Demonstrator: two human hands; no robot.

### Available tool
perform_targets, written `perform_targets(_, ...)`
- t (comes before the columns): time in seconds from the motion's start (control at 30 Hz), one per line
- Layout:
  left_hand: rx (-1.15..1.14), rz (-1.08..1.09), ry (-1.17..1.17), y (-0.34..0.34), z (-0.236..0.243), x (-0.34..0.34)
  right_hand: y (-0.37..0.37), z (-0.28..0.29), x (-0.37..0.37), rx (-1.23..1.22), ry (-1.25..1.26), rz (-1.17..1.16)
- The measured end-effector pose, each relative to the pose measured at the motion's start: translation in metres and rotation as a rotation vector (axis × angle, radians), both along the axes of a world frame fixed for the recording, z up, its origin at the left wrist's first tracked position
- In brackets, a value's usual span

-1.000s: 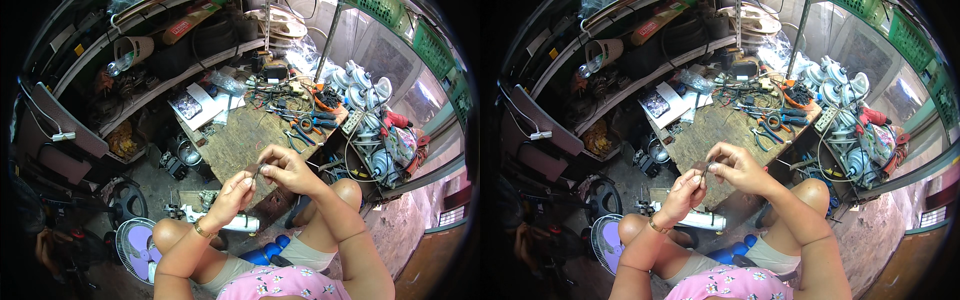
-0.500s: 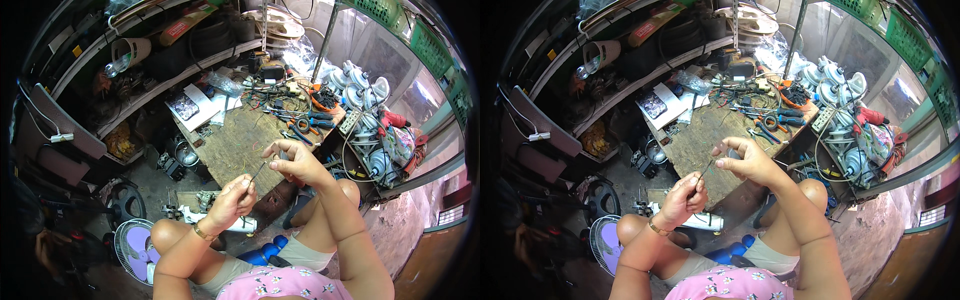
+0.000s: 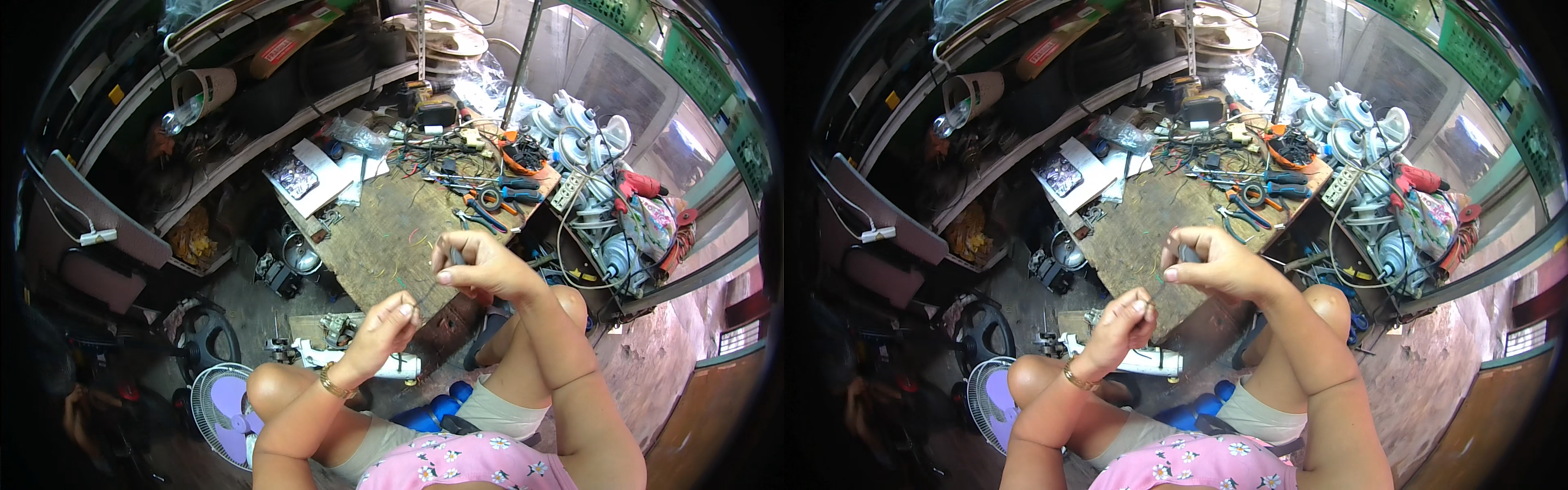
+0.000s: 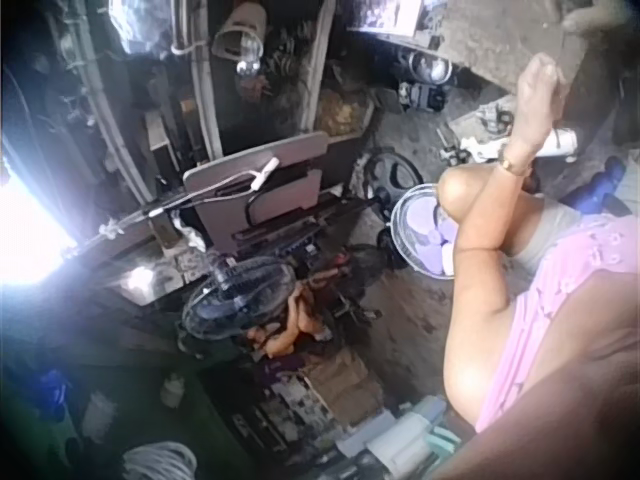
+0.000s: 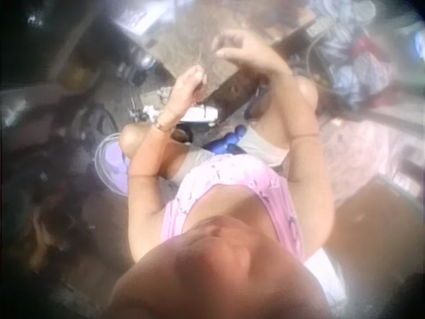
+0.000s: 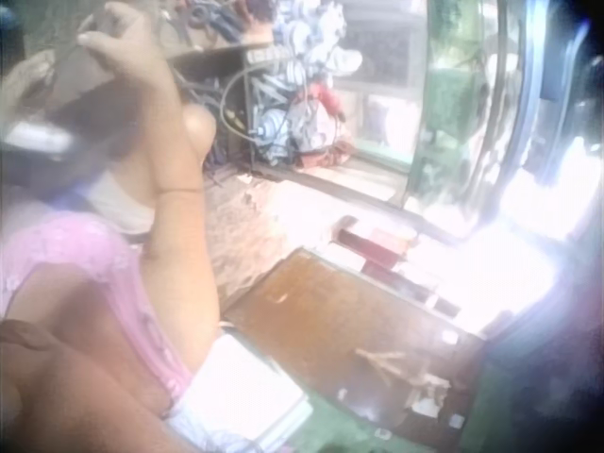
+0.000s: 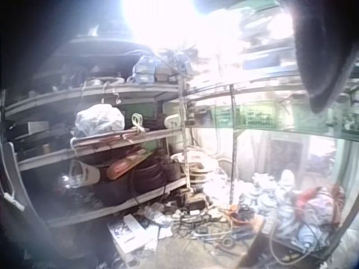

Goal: The person uses a pair of pliers and a blade to strip the insulation off several colored wires and then crimps a metal connector onto the ends of the wires.

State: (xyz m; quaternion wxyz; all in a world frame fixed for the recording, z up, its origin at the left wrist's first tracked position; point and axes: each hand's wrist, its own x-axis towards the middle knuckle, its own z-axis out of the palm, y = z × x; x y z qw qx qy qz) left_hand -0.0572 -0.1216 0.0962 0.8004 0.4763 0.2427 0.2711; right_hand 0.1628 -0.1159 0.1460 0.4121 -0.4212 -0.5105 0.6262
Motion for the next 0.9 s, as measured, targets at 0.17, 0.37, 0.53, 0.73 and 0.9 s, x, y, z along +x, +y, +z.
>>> perform_targets(0.17,0.281,-0.078,0.334,-0.030,-0.058,0.021,0.017,-0.004,0.063,0.237,0.528,-0.297)
perform_targets(0.37,0.827,-0.055,0.573,-0.033,-0.074,0.033,0.018,-0.024,0.132,0.188,0.819,-0.676)
perform_targets(0.53,1.082,0.021,0.635,0.024,-0.065,0.055,0.015,-0.044,0.155,0.217,0.787,-0.720)
perform_targets(0.73,1.255,0.240,1.126,0.109,-0.126,0.073,0.005,-0.030,0.160,0.274,0.742,-0.782)
perform_targets(0.9,1.357,-0.063,1.054,0.091,-0.147,0.085,-0.006,-0.028,0.174,0.337,0.708,-0.764)
